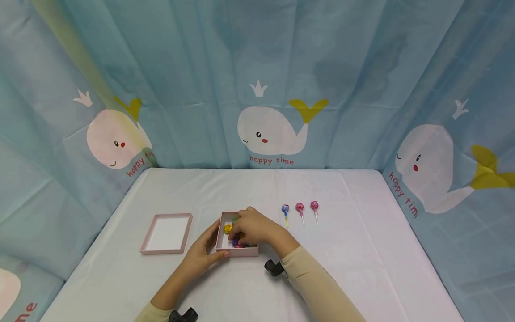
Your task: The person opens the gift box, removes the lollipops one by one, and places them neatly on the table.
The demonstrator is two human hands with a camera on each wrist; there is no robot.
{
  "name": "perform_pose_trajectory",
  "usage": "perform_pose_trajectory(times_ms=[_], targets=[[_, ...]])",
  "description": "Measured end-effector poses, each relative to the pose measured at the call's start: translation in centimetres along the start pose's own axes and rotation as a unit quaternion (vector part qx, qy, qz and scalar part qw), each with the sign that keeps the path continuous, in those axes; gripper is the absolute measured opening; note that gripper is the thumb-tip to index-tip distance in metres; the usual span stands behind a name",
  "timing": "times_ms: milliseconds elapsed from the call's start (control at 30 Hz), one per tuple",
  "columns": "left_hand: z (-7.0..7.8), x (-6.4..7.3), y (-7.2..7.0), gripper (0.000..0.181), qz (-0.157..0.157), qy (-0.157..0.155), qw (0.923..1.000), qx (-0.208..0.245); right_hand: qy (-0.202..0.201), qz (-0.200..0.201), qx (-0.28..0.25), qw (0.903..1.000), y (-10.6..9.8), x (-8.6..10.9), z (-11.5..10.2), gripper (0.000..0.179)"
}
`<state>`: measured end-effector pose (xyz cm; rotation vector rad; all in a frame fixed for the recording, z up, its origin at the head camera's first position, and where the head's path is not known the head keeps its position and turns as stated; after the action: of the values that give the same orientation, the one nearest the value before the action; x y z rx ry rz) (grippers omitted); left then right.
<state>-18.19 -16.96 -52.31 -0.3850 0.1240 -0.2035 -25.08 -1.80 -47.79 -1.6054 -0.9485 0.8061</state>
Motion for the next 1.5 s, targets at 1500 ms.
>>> perform_pose_trajectory(times_ms=[1500], targets=[[0.2, -0.1, 0.1, 0.102, 0.008, -0.002, 1.0, -0.002, 0.13, 0.271, -0.26, 0.9174, -4.7, 4.9, 0.9, 0.026]])
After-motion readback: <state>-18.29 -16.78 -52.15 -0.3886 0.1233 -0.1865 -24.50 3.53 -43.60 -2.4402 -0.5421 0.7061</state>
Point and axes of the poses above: each hand's wrist, its own x-axis away from the middle knuckle, its own y-axis out of the palm, z = x × y, the point moved 6 cm from there along -x, towards the middle knuckle
